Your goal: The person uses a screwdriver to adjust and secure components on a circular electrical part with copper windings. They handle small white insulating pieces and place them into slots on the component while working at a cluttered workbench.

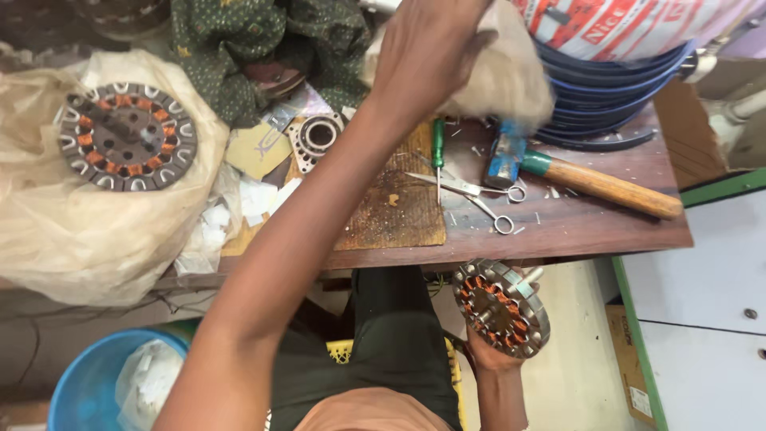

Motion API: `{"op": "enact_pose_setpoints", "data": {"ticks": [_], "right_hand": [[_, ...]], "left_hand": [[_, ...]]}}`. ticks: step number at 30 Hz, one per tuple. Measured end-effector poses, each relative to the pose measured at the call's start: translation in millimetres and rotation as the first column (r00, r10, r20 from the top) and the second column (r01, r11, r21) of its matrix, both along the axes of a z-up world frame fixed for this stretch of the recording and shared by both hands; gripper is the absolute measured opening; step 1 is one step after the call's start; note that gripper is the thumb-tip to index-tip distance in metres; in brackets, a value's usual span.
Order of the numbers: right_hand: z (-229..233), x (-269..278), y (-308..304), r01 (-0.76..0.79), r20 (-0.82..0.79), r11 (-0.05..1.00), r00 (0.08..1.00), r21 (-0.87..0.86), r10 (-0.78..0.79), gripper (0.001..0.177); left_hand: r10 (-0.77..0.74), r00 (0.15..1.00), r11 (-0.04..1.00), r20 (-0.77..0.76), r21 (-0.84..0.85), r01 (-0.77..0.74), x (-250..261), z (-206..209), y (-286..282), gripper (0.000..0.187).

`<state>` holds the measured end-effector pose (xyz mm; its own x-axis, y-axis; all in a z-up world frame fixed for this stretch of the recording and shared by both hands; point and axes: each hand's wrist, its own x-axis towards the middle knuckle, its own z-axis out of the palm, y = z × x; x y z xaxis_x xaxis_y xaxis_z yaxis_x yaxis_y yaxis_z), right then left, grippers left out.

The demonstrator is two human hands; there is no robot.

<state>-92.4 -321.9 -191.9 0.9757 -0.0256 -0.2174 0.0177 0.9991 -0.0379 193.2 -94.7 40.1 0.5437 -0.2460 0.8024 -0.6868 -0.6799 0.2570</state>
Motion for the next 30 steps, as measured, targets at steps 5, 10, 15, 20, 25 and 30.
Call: {"op": "enact_pose_setpoints", "data": {"ticks": [5, 10, 15, 20, 25, 30], "right_hand": [[10.2, 9.0, 1.3, -0.048, 0.253, 0.995, 0.965, -0.083, 0.067, 0.029], [19.7, 10.6, 5.6, -0.113, 0.337, 0.993, 0.937, 0.028, 0.097, 0.03], [-3.0, -4.5, -6.0, -0.048, -0.012, 0.997, 0.999, -0.054, 0.047, 0.042], [-15.3, -8.4, -22.1, 0.024, 0.026, 0.999, 0.999, 0.028, -0.024, 0.043], [11.5, -3.5, -21.6, 0.026, 0.048, 0.999, 0.999, -0.044, -0.024, 0.046], [41.8, 3.3, -21.8, 0.066, 0.091, 0.987, 0.994, -0.146, -0.053, 0.047]], "left_hand": [[-0.005, 0.987, 0.971, -0.163, 0.237, 0.044, -68.0, -4.8, 99.7, 0.054], [0.369, 0.775, 0.829, -0.513, 0.559, -0.025, -94.2, -26.6, 152.0, 0.101], [0.311, 0.814, 0.832, -0.491, 0.554, 0.016, -90.0, -57.7, 152.1, 0.115], [0.3, 0.787, 0.867, -0.54, 0.499, 0.012, -97.0, -67.1, 134.5, 0.111], [0.254, 0.868, 0.883, -0.427, 0.469, -0.028, -125.7, -58.7, 92.1, 0.102], [0.251, 0.817, 0.923, -0.52, 0.383, -0.04, -157.1, -60.4, 76.0, 0.092]]}}
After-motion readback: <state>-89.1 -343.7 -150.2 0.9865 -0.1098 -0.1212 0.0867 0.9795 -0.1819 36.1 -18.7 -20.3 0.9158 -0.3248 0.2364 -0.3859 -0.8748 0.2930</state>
